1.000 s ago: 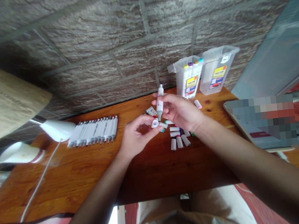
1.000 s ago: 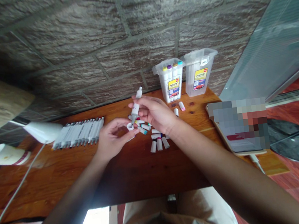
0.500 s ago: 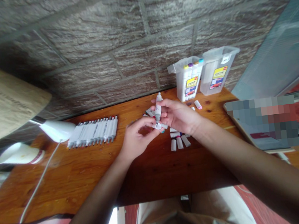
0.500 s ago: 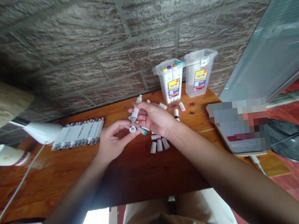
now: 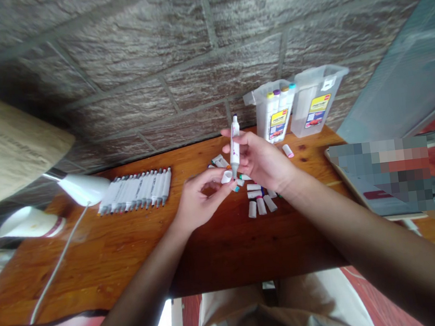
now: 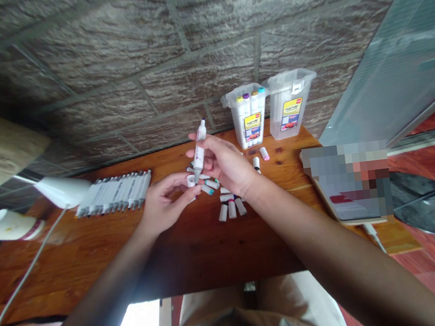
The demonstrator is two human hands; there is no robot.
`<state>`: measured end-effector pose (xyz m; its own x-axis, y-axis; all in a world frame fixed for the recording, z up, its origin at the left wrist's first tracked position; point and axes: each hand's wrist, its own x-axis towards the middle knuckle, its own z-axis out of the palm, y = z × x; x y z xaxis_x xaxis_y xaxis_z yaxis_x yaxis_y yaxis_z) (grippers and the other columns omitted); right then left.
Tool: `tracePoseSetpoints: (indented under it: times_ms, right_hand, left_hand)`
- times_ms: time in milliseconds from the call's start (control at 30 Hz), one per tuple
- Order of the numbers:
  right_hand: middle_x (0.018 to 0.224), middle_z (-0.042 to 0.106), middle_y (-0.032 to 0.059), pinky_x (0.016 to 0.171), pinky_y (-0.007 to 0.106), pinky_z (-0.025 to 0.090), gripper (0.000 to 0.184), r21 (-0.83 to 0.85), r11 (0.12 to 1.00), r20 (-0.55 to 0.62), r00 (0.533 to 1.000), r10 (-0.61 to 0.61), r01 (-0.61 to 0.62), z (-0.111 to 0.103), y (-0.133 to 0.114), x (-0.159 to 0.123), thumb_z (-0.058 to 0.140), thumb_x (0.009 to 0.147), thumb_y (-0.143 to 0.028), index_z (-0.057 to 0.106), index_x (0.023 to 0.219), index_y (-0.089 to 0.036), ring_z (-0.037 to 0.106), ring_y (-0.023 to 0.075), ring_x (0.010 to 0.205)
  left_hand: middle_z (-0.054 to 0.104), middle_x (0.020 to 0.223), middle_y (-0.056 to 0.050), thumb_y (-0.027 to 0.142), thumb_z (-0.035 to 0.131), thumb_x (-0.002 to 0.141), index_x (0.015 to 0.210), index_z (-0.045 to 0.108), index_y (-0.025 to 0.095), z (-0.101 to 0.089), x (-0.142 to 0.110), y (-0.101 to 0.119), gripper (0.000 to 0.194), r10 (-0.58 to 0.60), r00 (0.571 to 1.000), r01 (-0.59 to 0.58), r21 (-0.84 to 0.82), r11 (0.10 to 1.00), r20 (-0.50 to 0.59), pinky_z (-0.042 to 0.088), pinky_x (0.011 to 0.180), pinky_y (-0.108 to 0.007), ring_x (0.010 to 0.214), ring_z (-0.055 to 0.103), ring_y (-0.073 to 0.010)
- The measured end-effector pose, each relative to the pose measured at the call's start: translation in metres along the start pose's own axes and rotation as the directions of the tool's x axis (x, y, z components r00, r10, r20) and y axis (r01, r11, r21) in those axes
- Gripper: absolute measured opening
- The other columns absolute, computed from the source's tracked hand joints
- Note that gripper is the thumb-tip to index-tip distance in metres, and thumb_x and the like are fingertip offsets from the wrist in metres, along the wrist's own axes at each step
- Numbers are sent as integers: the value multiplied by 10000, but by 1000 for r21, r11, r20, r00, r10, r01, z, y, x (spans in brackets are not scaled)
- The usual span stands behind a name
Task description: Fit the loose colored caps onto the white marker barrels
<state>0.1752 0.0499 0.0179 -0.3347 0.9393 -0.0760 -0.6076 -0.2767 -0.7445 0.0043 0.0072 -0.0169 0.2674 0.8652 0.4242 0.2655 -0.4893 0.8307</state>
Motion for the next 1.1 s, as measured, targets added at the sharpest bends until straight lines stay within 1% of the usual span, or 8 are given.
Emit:
tracePoseSetpoints:
  times_ms: [100, 200, 300, 400, 667, 800, 933, 1100]
  right_hand:
    - [736, 728, -12, 407, 198, 272, 322, -21, 998, 35, 998, -58, 59, 0, -2, -1, 642, 747, -241, 697, 1060, -193, 300, 55, 426]
    - [738, 724, -11, 404, 212, 219, 323, -16, 994, 26, 994, -106, 106, 0, -4, -1, 636, 745, -262, 690, 1056, -195, 242, 54, 421]
    - [725, 711, -10, 412, 217, 190, 308, 8, 992, 10, 992, -128, 128, 0, -5, -1, 621, 750, -267, 677, 1043, -191, 224, 58, 428]
    - [713, 695, -14, 421, 218, 168, 312, 15, 990, -3, 990, -141, 141, -2, -5, 1, 621, 750, -265, 669, 1051, -200, 225, 61, 435]
    - [721, 690, -3, 427, 216, 183, 311, -30, 988, -9, 989, -150, 149, -2, -2, 1, 601, 749, -289, 662, 1041, -199, 252, 63, 438]
    - [711, 687, 2, 425, 213, 173, 316, -32, 989, -38, 989, -144, 143, -2, -2, 1, 596, 744, -288, 656, 1039, -194, 263, 60, 433]
    - [706, 683, -4, 425, 210, 178, 306, -27, 986, -25, 986, -165, 164, -3, -2, 2, 606, 754, -291, 659, 1039, -195, 265, 55, 428]
    - [694, 687, -3, 422, 206, 178, 299, -22, 986, -28, 986, -166, 165, -4, -2, 3, 621, 756, -293, 659, 1036, -195, 289, 57, 427]
  left_hand:
    - [800, 927, -64, 284, 749, 863, 1027, 736, 167, 1, -1, 2, 202, -15, 1000, 16, -18, 1000, 24, 601, 749, -257, 795, 744, -166]
    - [799, 920, -67, 292, 734, 877, 1020, 737, 159, 2, -3, 3, 195, -22, 999, 22, -13, 1000, 44, 602, 757, -260, 792, 741, -166]
    - [801, 952, -74, 297, 719, 890, 1032, 736, 156, 2, -4, 4, 202, -16, 998, 17, -16, 1000, 65, 602, 773, -261, 815, 745, -170]
    - [802, 934, -69, 294, 713, 895, 1040, 734, 154, 2, -4, 4, 202, -13, 998, 15, -27, 1000, 64, 597, 752, -247, 788, 741, -158]
    - [793, 899, -61, 283, 720, 892, 1011, 736, 153, 2, -4, 3, 177, -4, 997, 5, -10, 1000, 79, 585, 729, -239, 743, 715, -140]
    - [792, 905, -63, 281, 708, 903, 1040, 730, 150, 1, -4, 2, 191, -4, 997, 5, -21, 1000, 79, 586, 728, -238, 741, 714, -136]
    - [794, 947, -74, 282, 705, 904, 1057, 731, 150, 1, -5, 4, 204, 6, 996, -4, -22, 1000, 89, 591, 750, -245, 775, 723, -143]
    - [794, 923, -72, 295, 695, 910, 1054, 731, 148, 2, -4, 5, 208, -5, 996, 6, -14, 1000, 88, 590, 720, -239, 743, 717, -138]
